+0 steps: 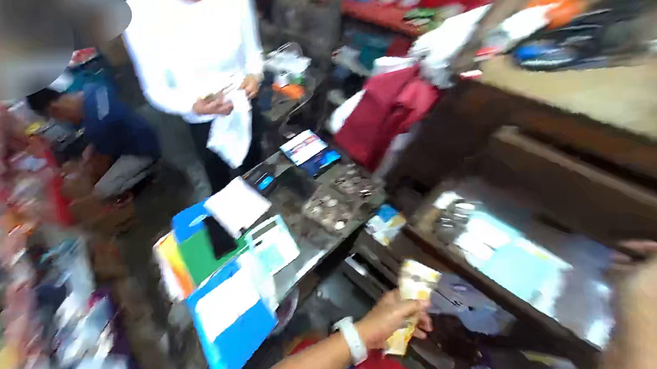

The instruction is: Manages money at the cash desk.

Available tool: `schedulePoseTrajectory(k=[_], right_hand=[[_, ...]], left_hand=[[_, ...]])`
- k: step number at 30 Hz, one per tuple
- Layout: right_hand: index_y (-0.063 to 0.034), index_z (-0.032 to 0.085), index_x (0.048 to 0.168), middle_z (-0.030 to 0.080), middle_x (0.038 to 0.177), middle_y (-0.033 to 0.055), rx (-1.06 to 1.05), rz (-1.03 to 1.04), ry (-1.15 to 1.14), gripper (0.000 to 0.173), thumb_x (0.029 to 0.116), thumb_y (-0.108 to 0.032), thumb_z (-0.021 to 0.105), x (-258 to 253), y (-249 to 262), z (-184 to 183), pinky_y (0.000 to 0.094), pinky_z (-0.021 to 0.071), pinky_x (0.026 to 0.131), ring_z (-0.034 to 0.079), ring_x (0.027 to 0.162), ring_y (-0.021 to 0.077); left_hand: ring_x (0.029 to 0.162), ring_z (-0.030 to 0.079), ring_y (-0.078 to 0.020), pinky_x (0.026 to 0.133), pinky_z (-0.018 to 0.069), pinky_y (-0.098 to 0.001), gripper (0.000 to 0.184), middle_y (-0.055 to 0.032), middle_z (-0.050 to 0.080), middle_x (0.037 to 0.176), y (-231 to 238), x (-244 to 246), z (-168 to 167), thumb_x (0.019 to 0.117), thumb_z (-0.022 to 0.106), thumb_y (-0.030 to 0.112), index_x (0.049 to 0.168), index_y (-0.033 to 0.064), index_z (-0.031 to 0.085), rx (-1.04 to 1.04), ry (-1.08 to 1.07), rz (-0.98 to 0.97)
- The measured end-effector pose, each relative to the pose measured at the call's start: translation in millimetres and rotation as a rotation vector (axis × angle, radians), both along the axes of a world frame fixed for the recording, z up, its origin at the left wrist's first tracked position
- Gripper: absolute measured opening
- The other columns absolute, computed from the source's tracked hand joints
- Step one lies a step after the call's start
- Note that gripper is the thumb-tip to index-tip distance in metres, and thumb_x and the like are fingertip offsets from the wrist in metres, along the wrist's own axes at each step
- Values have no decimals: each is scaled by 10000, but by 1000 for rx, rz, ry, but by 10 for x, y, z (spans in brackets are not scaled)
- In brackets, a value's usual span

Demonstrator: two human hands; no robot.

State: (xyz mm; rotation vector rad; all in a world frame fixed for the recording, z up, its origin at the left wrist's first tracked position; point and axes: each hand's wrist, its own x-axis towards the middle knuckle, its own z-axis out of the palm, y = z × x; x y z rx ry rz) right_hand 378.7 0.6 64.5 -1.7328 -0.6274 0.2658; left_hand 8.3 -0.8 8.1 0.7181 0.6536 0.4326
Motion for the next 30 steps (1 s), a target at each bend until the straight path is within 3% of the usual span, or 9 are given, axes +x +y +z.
schedulePoseTrajectory(k=[5, 12, 15, 17, 19, 22, 23, 26, 30], right_hand=[[100, 678, 1016, 671, 856, 144, -140, -211, 31, 617, 1139, -336, 259, -1039, -584, 230, 361, 522, 691, 598, 704, 159], [6, 711, 887, 668, 760, -37, 21, -139, 5, 502, 1107, -260, 346, -1523, -1179, -184, 140, 444, 591, 527, 619, -58], [-5, 741, 975, 653, 743, 12, -150, -100, -56, 498, 1104, -279, 347, -1564, -1291, -265, 244, 492, 584, 548, 590, 45], [12, 767, 931, 709, 795, 130, -293, -99, -278, 489, 1078, -301, 421, -1594, -1353, -96, 459, 579, 677, 691, 701, 240], [-28, 744, 782, 727, 784, 95, -174, -197, -529, 443, 1025, -315, 509, -1651, -1303, 185, 386, 583, 667, 710, 723, 192], [-49, 575, 848, 691, 1201, 123, 163, 106, -408, 252, 1000, -246, 617, -1732, -1080, 603, 203, 559, 880, 673, 1075, 76], [-47, 570, 848, 653, 1181, 131, 187, 197, -360, 169, 959, -160, 629, -1708, -975, 678, 178, 539, 850, 643, 1045, 69], [35, 699, 998, 676, 1073, 182, -29, 139, -385, 154, 940, -24, 568, -1134, -765, 926, 351, 565, 865, 665, 996, 223], [69, 606, 1314, 575, 1337, 328, -608, 30, -216, 357, 967, 9, 550, 391, -612, 1119, 636, 431, 1054, 560, 1255, 472]], left_hand=[[788, 736, -187, 755, 635, -368, 352, -69, 728, 892, 147, 52, 335, 1058, 328, 169, 1274, -28, 525, 54, 26, -8], [992, 751, -236, 936, 605, -418, 430, -111, 770, 1060, 278, 316, 957, 1086, 252, 223, 1240, -18, 573, 257, -211, -149], [1141, 693, -177, 1018, 563, -378, 410, -65, 722, 1235, 326, 490, 1023, 1097, 369, 287, 1335, -4, 530, 461, -246, -216], [1082, 703, -107, 990, 578, -330, 421, -11, 727, 1190, 320, 622, 1109, 1097, 380, 284, 1372, -17, 489, 563, -221, -225], [1029, 709, -61, 966, 588, -301, 399, 24, 731, 1124, 279, 757, 1206, 1107, 370, 263, 1372, -24, 445, 623, -211, -227], [1081, 676, -54, 988, 569, -285, 492, -57, 685, 1180, 216, 992, 1232, 1100, 394, 323, 1383, -79, 412, 729, -153, -204], [1195, 610, -80, 1049, 520, -292, 615, -132, 590, 1315, 214, 1055, 1213, 1086, 408, 398, 1440, -103, 359, 785, -119, -215], [1409, 419, -235, 1089, 454, -357, 910, -288, 308, 1550, 290, 1161, 1156, 987, 479, 641, 1476, -108, 310, 1057, -18, -175], [1461, 367, -309, 1108, 427, -407, 818, -319, 247, 1603, 421, 1042, 1073, 977, 588, 512, 1497, -76, 358, 1226, 92, -45]])
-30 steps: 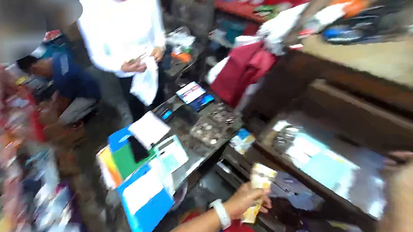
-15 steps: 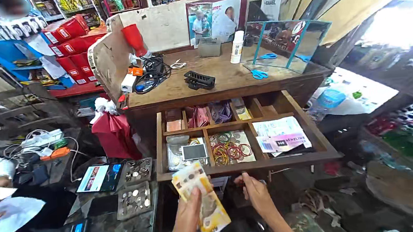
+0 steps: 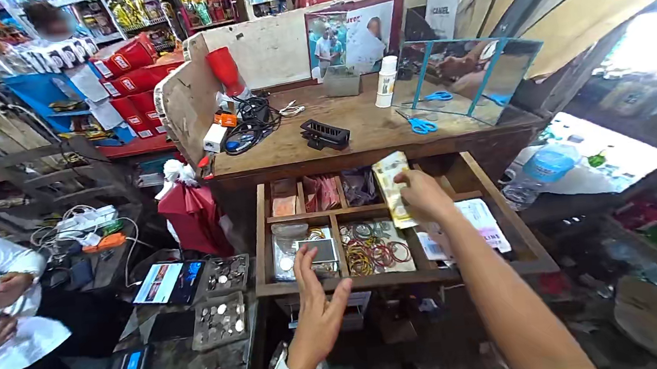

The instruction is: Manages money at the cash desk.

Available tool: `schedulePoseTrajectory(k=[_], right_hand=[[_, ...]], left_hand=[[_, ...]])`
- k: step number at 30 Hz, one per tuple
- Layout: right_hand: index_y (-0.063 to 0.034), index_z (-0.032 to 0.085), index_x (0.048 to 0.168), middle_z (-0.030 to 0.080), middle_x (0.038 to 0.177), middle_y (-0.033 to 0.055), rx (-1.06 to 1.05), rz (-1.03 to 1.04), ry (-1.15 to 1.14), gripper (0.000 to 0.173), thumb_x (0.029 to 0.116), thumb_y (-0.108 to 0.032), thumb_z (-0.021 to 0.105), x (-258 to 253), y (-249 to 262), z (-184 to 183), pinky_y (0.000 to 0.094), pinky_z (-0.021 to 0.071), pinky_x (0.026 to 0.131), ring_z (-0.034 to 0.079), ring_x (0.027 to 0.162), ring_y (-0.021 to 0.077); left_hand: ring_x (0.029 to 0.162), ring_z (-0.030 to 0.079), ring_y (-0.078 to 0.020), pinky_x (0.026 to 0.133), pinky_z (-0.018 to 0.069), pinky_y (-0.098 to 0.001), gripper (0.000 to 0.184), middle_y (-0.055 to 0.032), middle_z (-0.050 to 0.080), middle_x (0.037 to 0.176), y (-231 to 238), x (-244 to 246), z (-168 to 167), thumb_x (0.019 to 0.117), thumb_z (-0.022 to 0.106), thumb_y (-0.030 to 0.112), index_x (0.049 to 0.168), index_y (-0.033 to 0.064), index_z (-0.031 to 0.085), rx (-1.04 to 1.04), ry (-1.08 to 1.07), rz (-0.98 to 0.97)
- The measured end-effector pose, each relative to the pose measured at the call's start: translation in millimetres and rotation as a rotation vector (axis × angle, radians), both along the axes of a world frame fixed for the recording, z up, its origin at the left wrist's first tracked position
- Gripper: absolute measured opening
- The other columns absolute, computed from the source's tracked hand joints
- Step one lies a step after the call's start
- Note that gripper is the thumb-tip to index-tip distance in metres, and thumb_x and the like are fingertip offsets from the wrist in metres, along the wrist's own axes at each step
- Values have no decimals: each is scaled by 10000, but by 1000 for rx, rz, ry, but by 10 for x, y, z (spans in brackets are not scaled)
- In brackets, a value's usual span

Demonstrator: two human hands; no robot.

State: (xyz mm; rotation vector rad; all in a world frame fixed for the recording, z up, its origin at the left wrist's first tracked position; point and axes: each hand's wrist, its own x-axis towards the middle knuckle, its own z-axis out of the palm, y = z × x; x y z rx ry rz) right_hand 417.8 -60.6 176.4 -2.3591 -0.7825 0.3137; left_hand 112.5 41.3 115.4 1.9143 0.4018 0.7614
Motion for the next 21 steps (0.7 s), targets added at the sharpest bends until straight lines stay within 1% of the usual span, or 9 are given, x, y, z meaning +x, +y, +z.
schedulePoseTrajectory(k=[3, 6, 9, 12, 13, 15, 18, 20, 21], right_hand=[[129, 568, 1296, 570, 1321, 361, -338, 1, 25, 379, 957, -34, 615, 555, 298, -115, 648, 413, 1046, 540, 1273, 497], [187, 566, 1248, 534, 1347, 398, -347, -15, -62, 385, 938, -24, 658, 587, 501, -244, 639, 407, 1073, 510, 1307, 521], [105, 618, 1294, 478, 1417, 388, -400, -39, -186, 348, 989, -61, 588, 316, 502, -133, 669, 396, 1073, 443, 1348, 556], [85, 725, 1079, 649, 1180, 359, -192, 71, -463, 335, 1025, -211, 579, -87, 544, 104, 682, 431, 985, 565, 1202, 553], [72, 737, 1064, 654, 1156, 349, -106, 134, -486, 383, 1008, -288, 619, -145, 611, 79, 684, 423, 984, 571, 1179, 549], [45, 733, 1134, 609, 1249, 338, -100, 201, -435, 436, 973, -357, 676, -198, 768, -32, 676, 381, 1036, 516, 1246, 533], [27, 769, 1043, 637, 1240, 295, 27, 200, -486, 242, 986, -163, 631, -330, 780, -139, 651, 380, 1034, 526, 1241, 498], [71, 725, 1057, 682, 1161, 274, 265, 239, -512, 263, 1013, -114, 543, -671, 645, -7, 603, 467, 999, 624, 1154, 441], [80, 688, 1102, 701, 1080, 236, 369, 267, -449, 287, 1042, -124, 495, -941, 562, 63, 515, 535, 930, 680, 1035, 350]], left_hand=[[1438, 406, -309, 1076, 466, -383, 654, -322, 274, 1589, 108, -34, -36, 968, 638, 345, 1443, -62, 448, 58, -17, 62], [1422, 427, -317, 1070, 475, -372, 559, -323, 288, 1576, 222, -35, -74, 957, 648, 278, 1392, -47, 515, 90, -25, 86], [1390, 460, -307, 1056, 488, -367, 504, -308, 312, 1565, 316, -27, -103, 955, 647, 244, 1354, -47, 548, 6, -18, 70], [1385, 473, -305, 1077, 476, -389, 467, -282, 365, 1554, 387, 38, -50, 966, 635, 225, 1337, -52, 570, -86, -1, 31], [1385, 475, -300, 1084, 470, -393, 446, -276, 382, 1546, 397, 57, -37, 973, 626, 223, 1322, -51, 580, -102, 9, 15], [1375, 483, -292, 1087, 464, -384, 409, -270, 412, 1526, 403, 96, -29, 985, 604, 213, 1296, -52, 601, -116, 6, -15], [1384, 477, -292, 1099, 455, -383, 369, -262, 450, 1499, 383, 110, -37, 1000, 567, 191, 1271, -53, 621, -141, -22, -43], [1369, 494, -274, 1093, 464, -378, 400, -244, 455, 1506, 397, 108, -21, 1020, 530, 213, 1304, -59, 601, -212, -68, -49], [1369, 493, -253, 1096, 456, -376, 464, -229, 448, 1521, 399, 100, -10, 1029, 512, 254, 1357, -70, 559, -283, -107, -64]])
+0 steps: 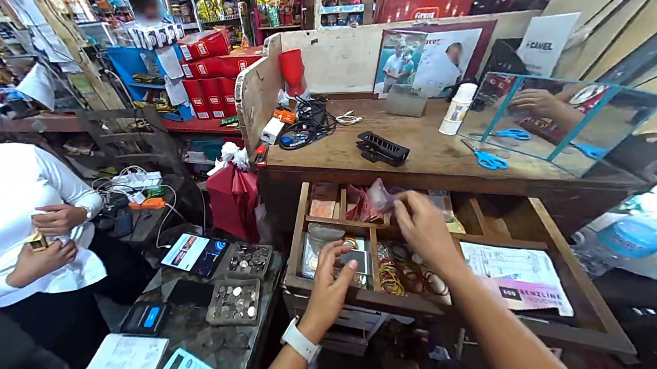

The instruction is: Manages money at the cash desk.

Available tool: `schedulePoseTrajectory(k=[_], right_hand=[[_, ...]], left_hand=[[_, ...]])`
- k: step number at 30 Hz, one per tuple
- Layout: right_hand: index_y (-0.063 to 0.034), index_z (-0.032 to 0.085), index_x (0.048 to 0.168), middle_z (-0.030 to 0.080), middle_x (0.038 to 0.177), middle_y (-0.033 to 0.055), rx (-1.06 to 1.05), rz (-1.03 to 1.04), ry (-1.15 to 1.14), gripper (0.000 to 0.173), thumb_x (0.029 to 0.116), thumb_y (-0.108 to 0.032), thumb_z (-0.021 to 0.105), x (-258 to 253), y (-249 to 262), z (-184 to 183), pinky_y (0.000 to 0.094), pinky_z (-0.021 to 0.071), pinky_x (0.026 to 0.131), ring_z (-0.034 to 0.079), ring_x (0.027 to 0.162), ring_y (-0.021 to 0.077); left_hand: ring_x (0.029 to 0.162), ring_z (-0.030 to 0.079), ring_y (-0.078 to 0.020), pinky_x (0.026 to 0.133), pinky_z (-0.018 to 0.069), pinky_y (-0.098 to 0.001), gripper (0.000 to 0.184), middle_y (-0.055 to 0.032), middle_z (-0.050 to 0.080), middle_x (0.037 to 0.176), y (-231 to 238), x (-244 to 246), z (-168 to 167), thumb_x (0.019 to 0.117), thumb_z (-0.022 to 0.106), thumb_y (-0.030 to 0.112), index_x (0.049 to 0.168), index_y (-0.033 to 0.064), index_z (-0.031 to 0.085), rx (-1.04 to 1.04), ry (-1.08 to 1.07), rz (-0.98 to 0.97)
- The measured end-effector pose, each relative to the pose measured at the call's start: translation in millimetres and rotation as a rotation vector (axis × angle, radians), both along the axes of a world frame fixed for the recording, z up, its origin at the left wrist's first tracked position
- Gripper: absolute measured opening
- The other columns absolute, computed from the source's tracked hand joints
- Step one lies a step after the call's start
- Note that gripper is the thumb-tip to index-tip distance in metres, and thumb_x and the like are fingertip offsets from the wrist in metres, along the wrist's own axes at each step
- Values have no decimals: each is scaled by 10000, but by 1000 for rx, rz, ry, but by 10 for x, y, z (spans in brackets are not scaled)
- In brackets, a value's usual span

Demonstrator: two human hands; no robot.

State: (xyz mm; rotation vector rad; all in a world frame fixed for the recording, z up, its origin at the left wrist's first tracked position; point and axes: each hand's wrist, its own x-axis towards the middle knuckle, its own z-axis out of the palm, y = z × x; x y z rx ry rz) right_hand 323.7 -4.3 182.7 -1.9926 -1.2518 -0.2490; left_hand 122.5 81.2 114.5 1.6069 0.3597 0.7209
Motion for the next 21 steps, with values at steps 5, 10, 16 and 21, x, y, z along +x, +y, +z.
schedulePoseTrajectory(k=[5, 10, 16, 21], right_hand=[[45, 634, 1104, 687, 880, 56, 218, 304, 398, 245, 1060, -147, 490, -1067, -68, -321, 188, 554, 711, 648, 752, 19], [-13, 740, 999, 725, 831, 65, -62, 325, 384, 228, 990, -212, 630, -788, -150, -372, 308, 569, 697, 675, 725, 109], [0, 760, 1119, 651, 1177, 293, -419, -82, -42, 227, 969, -150, 677, 410, 32, -170, 602, 437, 1034, 581, 1175, 472], [39, 762, 972, 710, 1088, 261, -185, -1, -255, 200, 973, -117, 638, 393, 28, -287, 675, 422, 980, 610, 1124, 506]], left_hand=[[1210, 630, -104, 1026, 527, -296, 624, -68, 632, 1367, -61, -16, 106, 999, 569, 380, 1456, -22, 429, -614, -328, -197], [928, 754, -255, 867, 619, -412, 470, -143, 743, 1073, 82, -6, 337, 1142, 187, 270, 1473, 27, 415, -834, -325, -3], [682, 719, -219, 702, 632, -384, 337, -114, 712, 850, 258, 47, 180, 1116, 311, 148, 1349, -22, 487, -855, -272, 35], [730, 733, -216, 720, 630, -360, 323, -120, 723, 877, 262, 17, 155, 1102, 363, 124, 1359, -42, 467, -767, -214, -17]])
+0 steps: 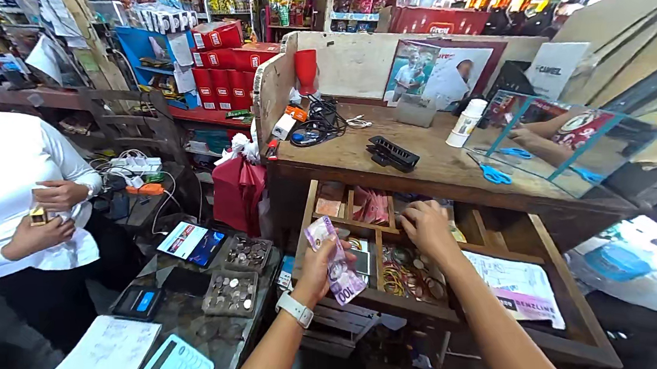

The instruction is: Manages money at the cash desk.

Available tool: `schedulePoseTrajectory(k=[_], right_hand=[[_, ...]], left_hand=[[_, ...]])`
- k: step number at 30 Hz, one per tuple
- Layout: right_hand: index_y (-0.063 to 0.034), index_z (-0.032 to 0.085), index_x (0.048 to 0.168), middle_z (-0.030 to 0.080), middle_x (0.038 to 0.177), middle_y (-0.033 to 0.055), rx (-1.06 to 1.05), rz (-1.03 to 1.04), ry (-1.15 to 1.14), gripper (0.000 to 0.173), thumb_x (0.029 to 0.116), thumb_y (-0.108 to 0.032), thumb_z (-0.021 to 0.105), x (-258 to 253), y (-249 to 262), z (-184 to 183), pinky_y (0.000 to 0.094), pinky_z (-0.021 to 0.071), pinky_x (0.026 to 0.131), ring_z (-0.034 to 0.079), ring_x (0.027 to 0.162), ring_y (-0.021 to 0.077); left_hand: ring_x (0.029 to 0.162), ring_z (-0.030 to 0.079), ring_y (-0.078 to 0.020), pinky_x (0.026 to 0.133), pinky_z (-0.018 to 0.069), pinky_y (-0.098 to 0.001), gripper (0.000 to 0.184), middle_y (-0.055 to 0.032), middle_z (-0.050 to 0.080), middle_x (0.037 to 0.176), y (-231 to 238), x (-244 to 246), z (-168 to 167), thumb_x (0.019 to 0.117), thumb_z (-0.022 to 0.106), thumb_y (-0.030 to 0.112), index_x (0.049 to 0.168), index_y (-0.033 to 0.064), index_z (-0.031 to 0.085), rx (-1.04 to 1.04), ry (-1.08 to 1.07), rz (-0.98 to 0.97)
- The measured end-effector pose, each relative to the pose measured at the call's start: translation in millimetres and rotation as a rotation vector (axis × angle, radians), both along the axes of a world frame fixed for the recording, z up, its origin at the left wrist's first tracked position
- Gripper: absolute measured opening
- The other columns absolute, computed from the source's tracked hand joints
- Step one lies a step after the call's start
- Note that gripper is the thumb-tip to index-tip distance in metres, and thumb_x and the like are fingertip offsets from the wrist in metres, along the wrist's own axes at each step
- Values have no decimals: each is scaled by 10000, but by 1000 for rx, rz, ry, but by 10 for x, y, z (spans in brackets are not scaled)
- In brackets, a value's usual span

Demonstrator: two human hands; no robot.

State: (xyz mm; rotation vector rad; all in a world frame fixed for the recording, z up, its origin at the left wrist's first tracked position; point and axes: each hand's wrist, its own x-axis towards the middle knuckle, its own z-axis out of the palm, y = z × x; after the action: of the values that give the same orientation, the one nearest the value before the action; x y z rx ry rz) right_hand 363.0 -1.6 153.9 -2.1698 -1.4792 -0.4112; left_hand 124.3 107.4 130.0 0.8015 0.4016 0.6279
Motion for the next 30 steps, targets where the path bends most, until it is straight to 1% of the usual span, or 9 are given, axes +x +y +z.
schedulePoseTrajectory(k=[3, 6, 8, 10, 16, 20, 22, 26, 30], right_hand=[[31, 733, 999, 741, 1049, 133, 362, 290, 124, 276, 1017, -170, 545, -539, -51, 197, 462, 470, 1027, 664, 1111, 273], [-83, 612, 1098, 706, 968, -113, 532, 534, 749, 145, 1064, -131, 479, -1078, -2, 216, 147, 573, 753, 666, 851, -49], [-96, 585, 1115, 710, 893, -103, 497, 530, 1041, 159, 1070, -121, 435, -1265, 138, 63, 171, 564, 607, 658, 713, -26], [-5, 605, 1107, 686, 866, -23, 379, 403, 1043, 201, 1068, -120, 444, -1331, 275, -166, 222, 582, 705, 664, 752, 22], [34, 637, 1096, 640, 786, 59, 190, 100, 810, 261, 1072, -171, 476, -1424, 336, -342, 281, 515, 679, 608, 694, 78], [48, 618, 1140, 649, 797, 82, 146, 108, 808, 252, 1062, -153, 488, -1464, 324, -291, 325, 524, 697, 622, 714, 122], [37, 656, 1110, 669, 805, 88, 68, 143, 743, 259, 1042, -186, 545, -1286, 278, -195, 348, 536, 689, 626, 697, 139], [47, 703, 1166, 710, 1082, 266, -95, -110, 399, 317, 1062, -185, 514, -387, 255, 264, 611, 507, 940, 684, 1040, 419], [47, 661, 1260, 632, 1312, 285, -529, -254, 203, 301, 1013, -76, 539, 321, 498, 229, 653, 410, 1061, 573, 1270, 470]], left_hand=[[751, 733, -195, 736, 626, -347, 311, -102, 727, 883, 15, -11, -13, 1107, 373, 153, 1326, -31, 497, 6, -11, -14], [820, 731, -155, 790, 621, -324, 246, -77, 733, 922, -17, -17, 8, 1089, 450, 137, 1258, -17, 541, 3, 2, 33], [826, 714, -108, 787, 609, -292, 214, -54, 720, 921, -50, -4, -8, 1051, 483, 62, 1243, -22, 527, 39, 43, 83], [888, 696, -103, 832, 593, -300, 262, -70, 704, 990, -61, -7, -51, 1049, 446, 35, 1295, -38, 497, 57, 61, 94], [1056, 690, -160, 929, 576, -341, 614, -112, 694, 1183, -6, -39, -34, 1120, 115, 425, 1417, -2, 439, 18, -74, 18], [971, 706, -134, 890, 592, -320, 361, -115, 707, 1125, -22, -47, -28, 1053, 485, 116, 1364, -67, 483, 101, 31, 28], [922, 728, -160, 854, 610, -337, 290, -125, 725, 1048, -39, -11, 27, 1083, 461, 94, 1328, -58, 492, 50, 123, 81], [918, 754, -267, 850, 621, -411, 363, -183, 752, 991, -9, 14, 25, 1138, 280, 184, 1338, -62, 455, -38, 72, 72], [877, 753, -261, 837, 621, -406, 368, -161, 747, 904, -3, -6, 13, 1137, 258, 193, 1250, -52, 508, -45, 51, 27]])
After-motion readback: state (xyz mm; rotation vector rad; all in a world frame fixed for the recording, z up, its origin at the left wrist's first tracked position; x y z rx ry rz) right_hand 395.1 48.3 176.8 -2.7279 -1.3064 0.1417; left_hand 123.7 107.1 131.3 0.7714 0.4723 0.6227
